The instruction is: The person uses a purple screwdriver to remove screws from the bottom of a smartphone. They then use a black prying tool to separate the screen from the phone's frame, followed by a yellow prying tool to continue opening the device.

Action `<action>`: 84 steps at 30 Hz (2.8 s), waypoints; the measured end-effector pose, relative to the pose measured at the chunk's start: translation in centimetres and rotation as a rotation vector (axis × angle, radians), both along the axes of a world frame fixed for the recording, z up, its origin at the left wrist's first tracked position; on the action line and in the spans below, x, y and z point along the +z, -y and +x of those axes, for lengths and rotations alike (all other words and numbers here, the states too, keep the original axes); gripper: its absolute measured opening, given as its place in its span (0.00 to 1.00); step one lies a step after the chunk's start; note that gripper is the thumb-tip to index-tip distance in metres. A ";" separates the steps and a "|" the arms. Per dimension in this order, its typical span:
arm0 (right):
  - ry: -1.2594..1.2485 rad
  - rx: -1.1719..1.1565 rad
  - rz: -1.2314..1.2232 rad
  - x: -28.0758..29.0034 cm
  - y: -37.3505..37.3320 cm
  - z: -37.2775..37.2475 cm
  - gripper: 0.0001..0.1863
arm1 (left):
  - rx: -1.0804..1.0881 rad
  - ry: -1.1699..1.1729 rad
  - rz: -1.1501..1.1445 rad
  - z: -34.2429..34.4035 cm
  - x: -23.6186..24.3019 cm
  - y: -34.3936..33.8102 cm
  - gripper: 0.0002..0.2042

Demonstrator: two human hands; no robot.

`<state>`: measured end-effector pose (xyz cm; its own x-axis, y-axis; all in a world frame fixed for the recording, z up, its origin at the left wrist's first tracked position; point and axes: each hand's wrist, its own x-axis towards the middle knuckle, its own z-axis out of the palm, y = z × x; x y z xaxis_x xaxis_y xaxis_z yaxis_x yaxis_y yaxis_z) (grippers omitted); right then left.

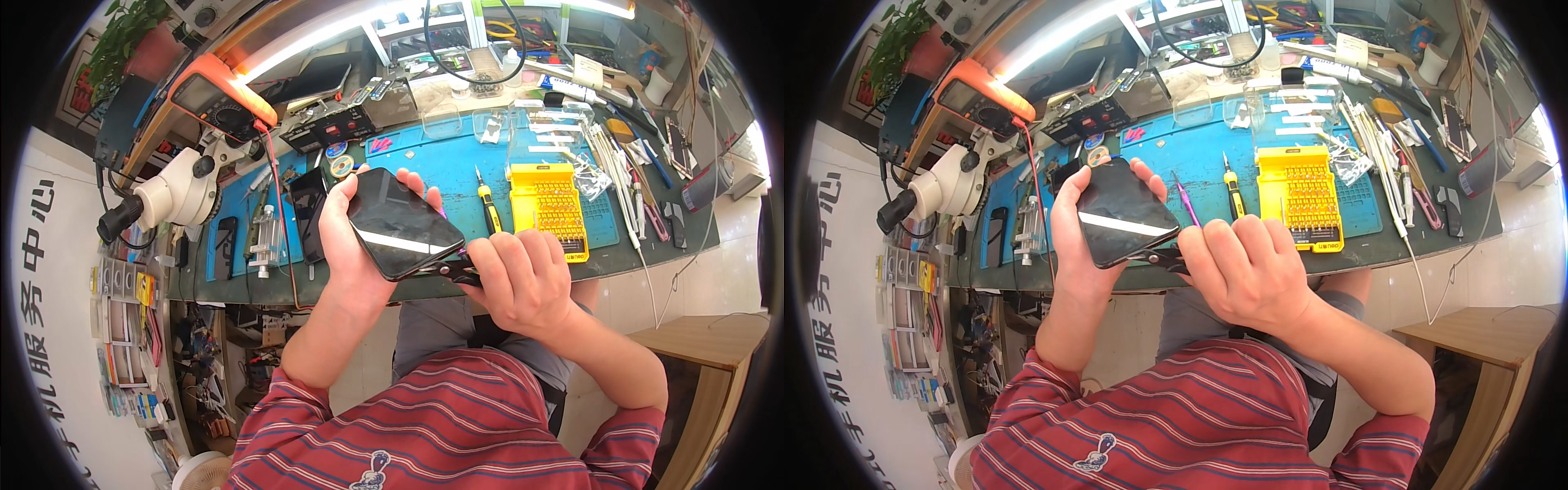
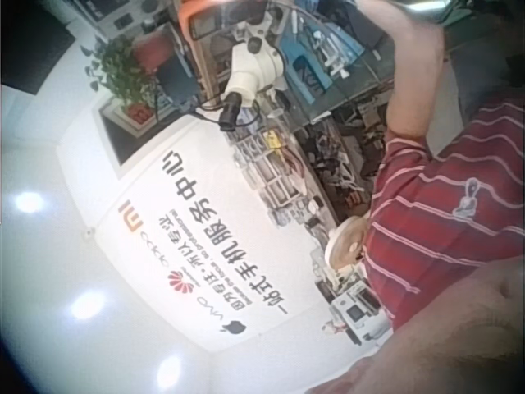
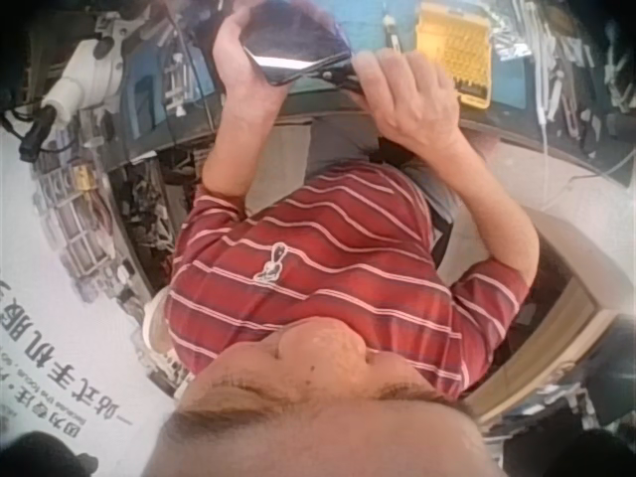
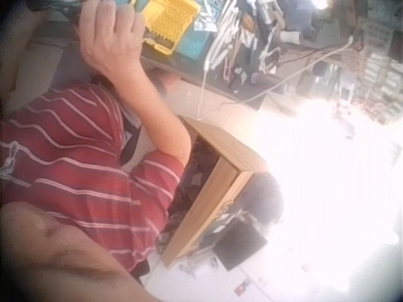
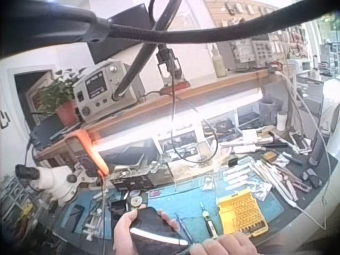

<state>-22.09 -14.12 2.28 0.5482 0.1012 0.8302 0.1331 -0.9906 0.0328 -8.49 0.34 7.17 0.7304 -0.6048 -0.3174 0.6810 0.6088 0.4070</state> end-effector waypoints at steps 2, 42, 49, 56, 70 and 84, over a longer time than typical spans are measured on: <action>-0.018 -0.006 -0.043 0.3 0.3 -0.1 0.13 | -0.034 0.006 -0.005 0.2 0.1 -0.1 0.13; -0.252 0.287 0.992 2.4 -2.0 -0.3 0.15 | 0.000 -0.217 0.148 1.7 -1.0 0.4 0.17; -0.187 0.293 0.978 2.5 -3.1 0.8 0.15 | -0.018 -0.261 0.130 1.6 -1.2 0.6 0.17; -0.122 0.299 0.982 2.0 -3.4 1.3 0.16 | 0.121 0.019 0.081 0.4 -0.6 0.4 0.14; -0.127 0.232 1.115 0.7 -2.4 0.5 0.21 | 0.253 0.414 -0.107 0.0 -0.4 0.3 0.14; -0.236 -0.777 0.265 -2.6 21.3 -1.6 0.20 | 0.081 0.108 0.007 4.8 -4.9 3.2 0.19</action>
<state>-23.69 -35.44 -0.35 0.5434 -0.5563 0.6287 -0.6127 -0.7747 -0.1560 -3.71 -2.85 2.30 0.8070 -0.5403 -0.2385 0.5816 0.6571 0.4795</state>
